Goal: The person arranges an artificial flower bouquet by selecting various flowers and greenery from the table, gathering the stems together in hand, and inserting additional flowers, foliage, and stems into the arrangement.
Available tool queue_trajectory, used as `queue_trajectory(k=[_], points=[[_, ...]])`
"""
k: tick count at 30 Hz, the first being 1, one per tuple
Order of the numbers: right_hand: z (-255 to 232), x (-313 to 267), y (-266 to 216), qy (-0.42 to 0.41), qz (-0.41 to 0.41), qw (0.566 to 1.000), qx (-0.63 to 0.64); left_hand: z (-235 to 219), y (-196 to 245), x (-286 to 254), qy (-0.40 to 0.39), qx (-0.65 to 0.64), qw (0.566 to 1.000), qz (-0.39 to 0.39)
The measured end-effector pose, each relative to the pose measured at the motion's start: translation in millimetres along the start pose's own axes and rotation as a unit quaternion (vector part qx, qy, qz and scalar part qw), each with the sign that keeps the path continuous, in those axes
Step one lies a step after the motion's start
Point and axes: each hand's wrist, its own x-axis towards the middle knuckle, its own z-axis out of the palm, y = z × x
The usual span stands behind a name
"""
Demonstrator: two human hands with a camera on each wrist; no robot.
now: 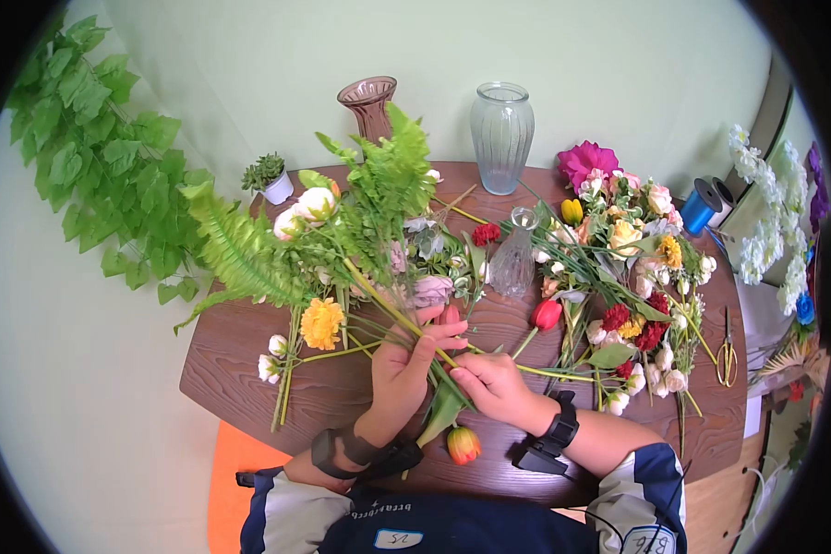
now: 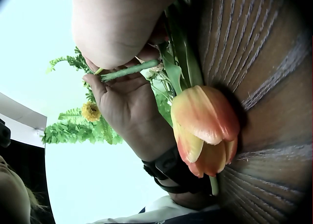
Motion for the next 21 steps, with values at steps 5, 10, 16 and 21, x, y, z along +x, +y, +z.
queue_trajectory(k=[5,10,16,21], points=[[2,0,-3,-0.006,0.044,0.998,0.032,-1,-4,1,-0.021,0.034,0.999,-0.009],[4,6,-4,0.069,-0.059,0.996,0.01,-1,-2,-1,-0.025,0.04,0.999,-0.015],[-1,6,4,0.049,-0.095,0.994,-0.036,1,-2,-2,-0.01,0.034,0.999,-0.02],[-4,5,-11,0.046,-0.048,0.998,-0.015,-4,-1,-1,-0.01,0.054,0.998,0.034]])
